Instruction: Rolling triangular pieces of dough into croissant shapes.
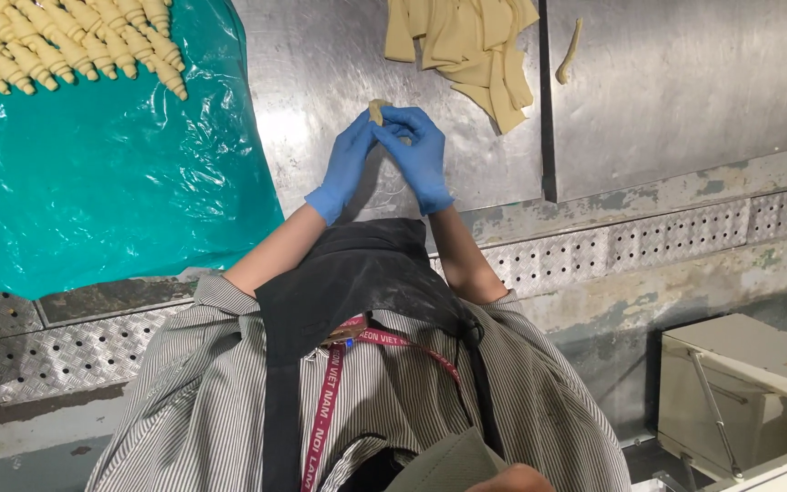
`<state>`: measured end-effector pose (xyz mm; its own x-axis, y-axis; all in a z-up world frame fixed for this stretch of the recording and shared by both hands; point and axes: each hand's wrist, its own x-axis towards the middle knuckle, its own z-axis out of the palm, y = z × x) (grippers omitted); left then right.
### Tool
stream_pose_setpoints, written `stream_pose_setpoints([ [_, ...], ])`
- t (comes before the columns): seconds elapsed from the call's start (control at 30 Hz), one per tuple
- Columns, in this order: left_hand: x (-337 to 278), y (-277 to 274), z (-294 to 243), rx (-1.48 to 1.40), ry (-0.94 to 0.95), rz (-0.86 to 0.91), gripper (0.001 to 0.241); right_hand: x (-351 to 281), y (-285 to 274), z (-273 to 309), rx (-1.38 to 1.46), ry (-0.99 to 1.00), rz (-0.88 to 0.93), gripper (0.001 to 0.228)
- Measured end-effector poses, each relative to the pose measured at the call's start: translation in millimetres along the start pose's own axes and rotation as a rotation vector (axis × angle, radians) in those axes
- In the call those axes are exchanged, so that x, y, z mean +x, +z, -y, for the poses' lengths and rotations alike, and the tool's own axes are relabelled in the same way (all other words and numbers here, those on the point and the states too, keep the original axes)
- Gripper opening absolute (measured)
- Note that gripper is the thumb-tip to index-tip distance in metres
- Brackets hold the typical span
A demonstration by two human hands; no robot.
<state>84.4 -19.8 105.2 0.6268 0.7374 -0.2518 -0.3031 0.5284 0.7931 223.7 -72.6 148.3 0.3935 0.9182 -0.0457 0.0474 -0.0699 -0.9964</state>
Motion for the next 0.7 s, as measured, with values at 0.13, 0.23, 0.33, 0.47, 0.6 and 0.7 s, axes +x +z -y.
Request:
stream_pose_setpoints([
  [0.13,-1,6,-15,0.073,0.003,-0.026,0.051,-3,3,21,-0.188,-0.130,0.022,0.029],
  [0.23,2,-1,-8,0.022,-0.095,-0.052,0.054,-5,3,16,-0.314,-0.258,0.007,0.026],
  [0.33,0,-3,-16,0.138,-0.099,-0.005,0.055,0,-2,10,-0.309,-0.244,-0.027,0.017],
  [0.47,-1,-11,-19,0.138,-0.065,0.076,0.056,11,-16,-2,0.101,0.056,-0.084,0.019],
  [0.6,-4,-23,-20,-0.049,-0.104,0.107,0.055,18,-38,-4,0.293,0.118,-0.170,0.024],
  [0.7,-13,-24,-31,-0.126,-0.117,0.116,0.055,26,-73,-12,0.310,0.059,-0.285,0.025],
])
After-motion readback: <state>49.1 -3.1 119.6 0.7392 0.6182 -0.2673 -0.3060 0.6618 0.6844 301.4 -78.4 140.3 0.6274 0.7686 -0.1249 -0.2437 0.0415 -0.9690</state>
